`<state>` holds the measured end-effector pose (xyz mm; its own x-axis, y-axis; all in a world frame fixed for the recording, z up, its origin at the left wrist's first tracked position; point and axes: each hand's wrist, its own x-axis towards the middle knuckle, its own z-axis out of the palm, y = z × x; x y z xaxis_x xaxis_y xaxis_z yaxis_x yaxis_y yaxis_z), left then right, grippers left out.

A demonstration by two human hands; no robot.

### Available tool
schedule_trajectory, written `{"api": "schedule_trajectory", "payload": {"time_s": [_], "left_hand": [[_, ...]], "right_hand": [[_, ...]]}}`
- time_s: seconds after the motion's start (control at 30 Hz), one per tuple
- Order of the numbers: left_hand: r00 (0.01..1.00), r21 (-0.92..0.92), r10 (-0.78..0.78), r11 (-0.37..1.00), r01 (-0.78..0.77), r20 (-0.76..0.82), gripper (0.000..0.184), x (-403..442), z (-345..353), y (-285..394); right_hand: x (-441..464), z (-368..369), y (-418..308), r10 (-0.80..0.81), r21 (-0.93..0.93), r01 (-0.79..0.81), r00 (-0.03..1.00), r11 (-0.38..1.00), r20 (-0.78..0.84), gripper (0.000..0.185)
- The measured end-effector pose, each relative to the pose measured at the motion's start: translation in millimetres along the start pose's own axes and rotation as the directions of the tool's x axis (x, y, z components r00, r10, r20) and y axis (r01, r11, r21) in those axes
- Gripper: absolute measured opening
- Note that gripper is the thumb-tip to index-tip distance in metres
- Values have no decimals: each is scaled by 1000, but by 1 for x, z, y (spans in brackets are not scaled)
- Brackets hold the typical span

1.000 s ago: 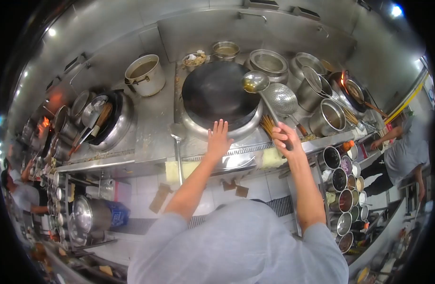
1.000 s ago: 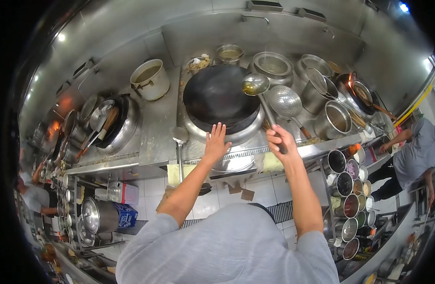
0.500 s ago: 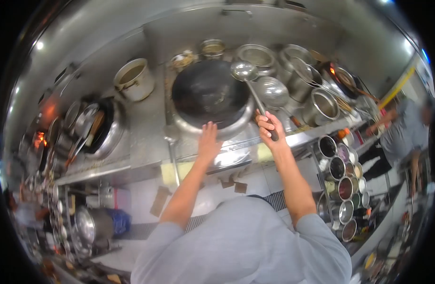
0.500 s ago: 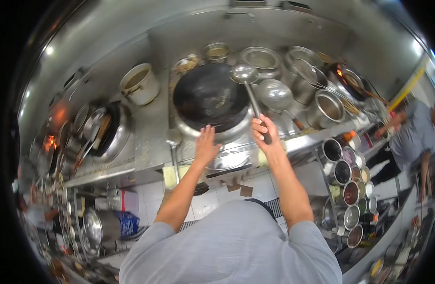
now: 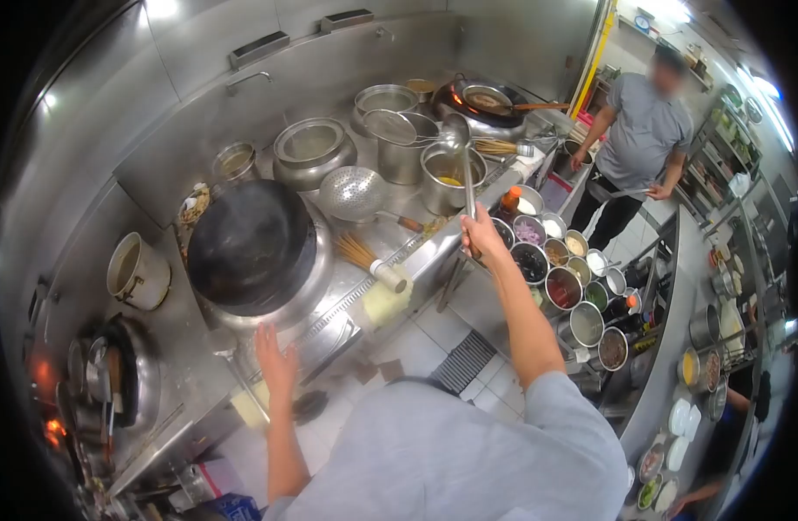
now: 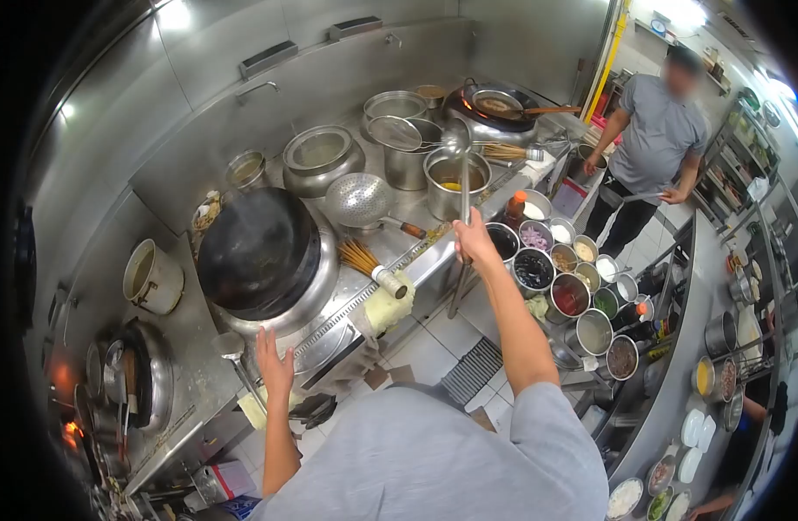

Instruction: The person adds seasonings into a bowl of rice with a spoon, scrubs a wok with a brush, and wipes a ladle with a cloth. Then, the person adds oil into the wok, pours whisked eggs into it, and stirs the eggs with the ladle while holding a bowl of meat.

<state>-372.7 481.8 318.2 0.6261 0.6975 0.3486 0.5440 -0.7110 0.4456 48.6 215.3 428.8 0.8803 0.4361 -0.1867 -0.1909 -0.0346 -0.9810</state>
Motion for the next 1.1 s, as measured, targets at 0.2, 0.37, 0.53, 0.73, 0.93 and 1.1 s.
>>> {"api": "schedule_trajectory", "payload": {"time_s": [0.2, 0.37, 0.53, 0.73, 0.93, 1.1], "left_hand": [[985, -168, 18, 985, -47, -171, 48, -31, -30, 30], [928, -181, 101, 968, -175, -358, 45, -38, -73, 61], [822, -274, 349, 822, -499, -449, 45, -36, -94, 100], [734, -352, 498, 656, -667, -462, 37, -59, -103, 129], [696, -563, 563, 429, -707, -445, 37, -89, -77, 164], [702, -700, 637, 342, -627, -318, 33, -119, -53, 207]], "right_hand": [[-9, 16, 19, -68, 210, 57, 997, 976, 44, 19], [-72, 89, 0, -16, 494, -228, 898, 839, 440, 8], [-97, 186, 26, 34, -23, -26, 878, 999, 477, 58], [-128, 211, 60, 119, 208, -186, 947, 960, 298, 73], [-208, 108, 12, -138, 508, -67, 924, 859, 355, 41], [-337, -25, 69, -203, 624, -16, 938, 781, 279, 34]]}}
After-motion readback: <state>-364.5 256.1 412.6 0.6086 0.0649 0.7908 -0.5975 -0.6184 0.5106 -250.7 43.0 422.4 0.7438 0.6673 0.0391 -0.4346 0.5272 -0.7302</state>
